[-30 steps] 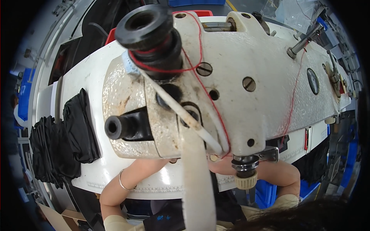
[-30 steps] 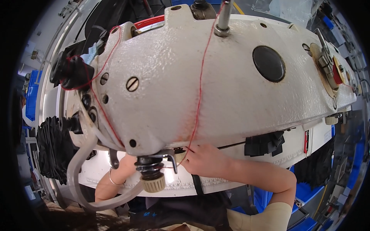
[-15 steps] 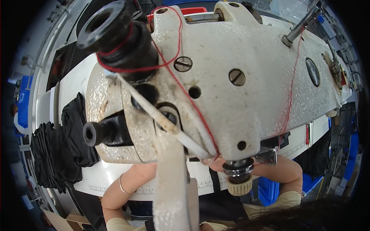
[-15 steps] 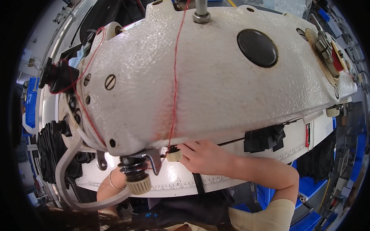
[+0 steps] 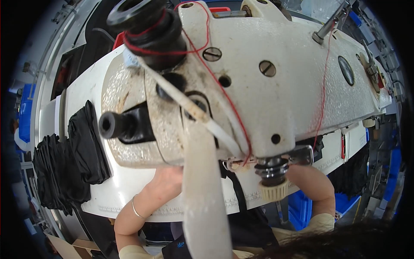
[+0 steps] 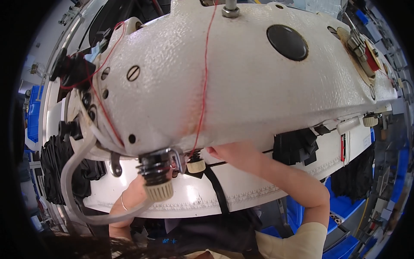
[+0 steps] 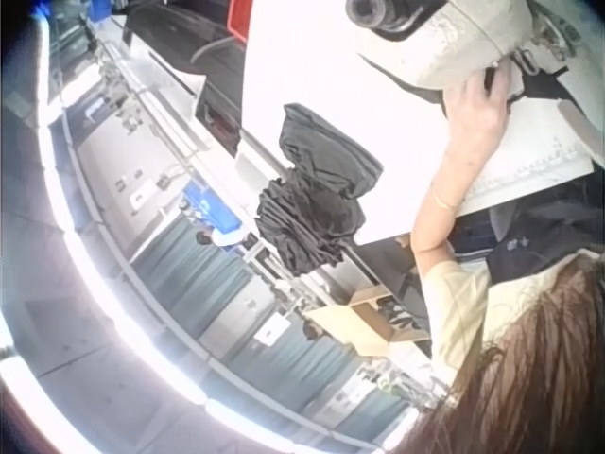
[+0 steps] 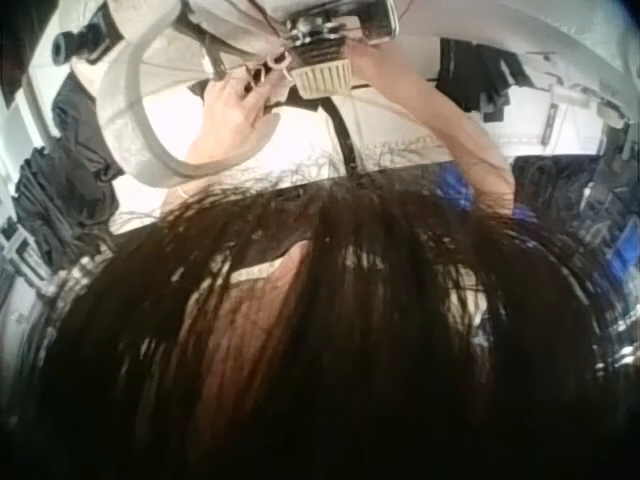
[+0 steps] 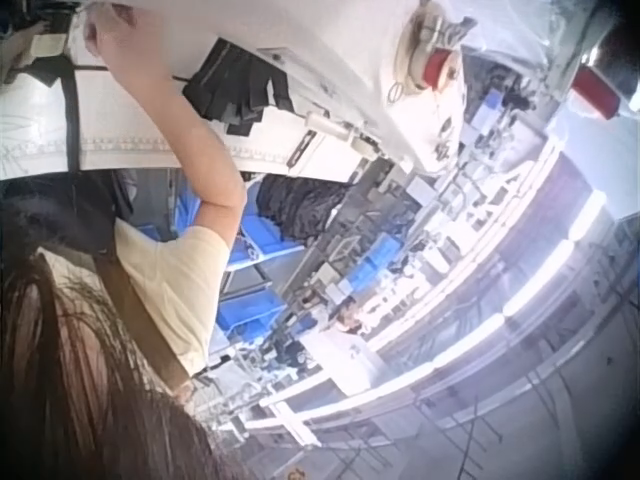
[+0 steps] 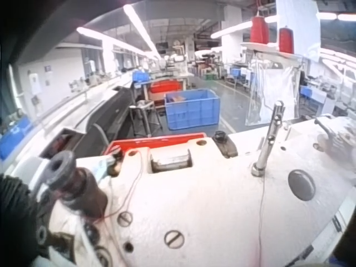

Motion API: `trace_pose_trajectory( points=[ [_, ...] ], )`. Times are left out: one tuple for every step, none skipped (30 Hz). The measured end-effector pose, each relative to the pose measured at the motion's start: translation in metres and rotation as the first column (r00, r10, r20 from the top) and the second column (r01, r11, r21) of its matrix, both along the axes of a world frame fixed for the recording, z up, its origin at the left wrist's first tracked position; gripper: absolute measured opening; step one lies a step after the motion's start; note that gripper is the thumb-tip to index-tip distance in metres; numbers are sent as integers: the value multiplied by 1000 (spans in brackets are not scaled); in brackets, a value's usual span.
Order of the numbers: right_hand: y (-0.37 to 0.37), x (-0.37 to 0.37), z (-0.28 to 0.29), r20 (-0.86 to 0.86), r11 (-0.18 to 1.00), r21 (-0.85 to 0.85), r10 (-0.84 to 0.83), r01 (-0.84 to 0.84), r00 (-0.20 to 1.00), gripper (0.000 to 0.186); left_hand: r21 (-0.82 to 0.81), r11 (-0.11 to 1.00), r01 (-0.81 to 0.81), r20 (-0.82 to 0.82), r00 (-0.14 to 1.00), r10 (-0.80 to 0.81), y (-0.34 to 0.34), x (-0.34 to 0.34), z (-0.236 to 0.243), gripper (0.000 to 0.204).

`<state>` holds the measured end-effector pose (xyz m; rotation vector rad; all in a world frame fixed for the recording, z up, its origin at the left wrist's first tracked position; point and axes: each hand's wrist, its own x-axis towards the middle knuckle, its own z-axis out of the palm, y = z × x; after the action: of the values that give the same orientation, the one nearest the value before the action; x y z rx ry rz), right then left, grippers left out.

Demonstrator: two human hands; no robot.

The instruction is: Sewing pieces of black leather or fabric together using an industrial sewing machine in a workshop.

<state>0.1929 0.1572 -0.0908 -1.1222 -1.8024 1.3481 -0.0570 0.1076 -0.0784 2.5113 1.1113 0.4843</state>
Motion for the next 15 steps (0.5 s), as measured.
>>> trace_pose_trajectory(
  points=[
    [0, 0, 4, 12, 995, 98, -12, 11, 1000, 19, -103, 994, -47, 15, 999, 49, 0, 1, 1, 31],
    [-1, -1, 8, 23, 981, 195, -24, 19, 999, 17, -206, 974, -91, 23, 995, 98, -1, 3, 2, 37],
    [-2, -1, 12, 33, 957, 289, -35, 24, 999, 16, -119, 990, -69, 112, 990, 82, 3, 6, 2, 37],
    [-1, -1, 15, 33, 924, 383, -38, 23, 999, 15, -28, 998, -62, 190, 980, 66, 6, 9, 3, 37],
    [0, 0, 18, 32, 881, 472, -41, 21, 999, 14, -23, 998, -62, 190, 980, 65, 4, 8, 2, 37],
    [0, 1, 21, 30, 831, 556, -43, 19, 999, 13, -48, 998, -47, 90, 995, 51, 1, 5, -2, 31],
    [-13, -1, 21, 198, 768, 616, 66, -177, 978, 12, -75, 996, -43, -16, 999, 42, 1, 2, -4, 25],
    [-16, -3, 22, 198, 766, 617, 71, -180, 978, 12, -73, 996, -47, -16, 999, 46, 3, 3, -1, 25],
    [-18, -7, 22, 365, 595, 740, 39, -315, 930, 14, -62, 997, -42, -37, 999, 40, 7, 6, 5, 25],
    [-20, -10, 24, 508, 398, 797, -37, -454, 860, 17, -50, 998, -32, -59, 998, 29, 7, 7, 10, 24],
    [-20, -10, 22, 567, 331, 798, -133, -503, 813, 22, -360, 914, -186, -131, 980, 148, 6, 3, -3, 26],
    [-16, -9, 21, 565, 330, 800, -134, -501, 814, 22, -358, 915, -186, -132, 980, 148, 9, -1, -2, 26],
    [-10, -6, 22, 619, 352, 754, -96, -555, 780, 20, -131, 985, -110, -124, 988, 94, 20, 0, 3, 28],
    [-5, -4, 21, 664, 365, 707, -50, -605, 746, 19, 105, 994, -37, -132, 990, 50, 27, 0, 7, 31],
    [-4, -7, 15, 552, 464, 752, -52, -469, 832, 12, 130, 988, -83, 75, 994, 73, 32, 3, -6, 27]
  ],
)
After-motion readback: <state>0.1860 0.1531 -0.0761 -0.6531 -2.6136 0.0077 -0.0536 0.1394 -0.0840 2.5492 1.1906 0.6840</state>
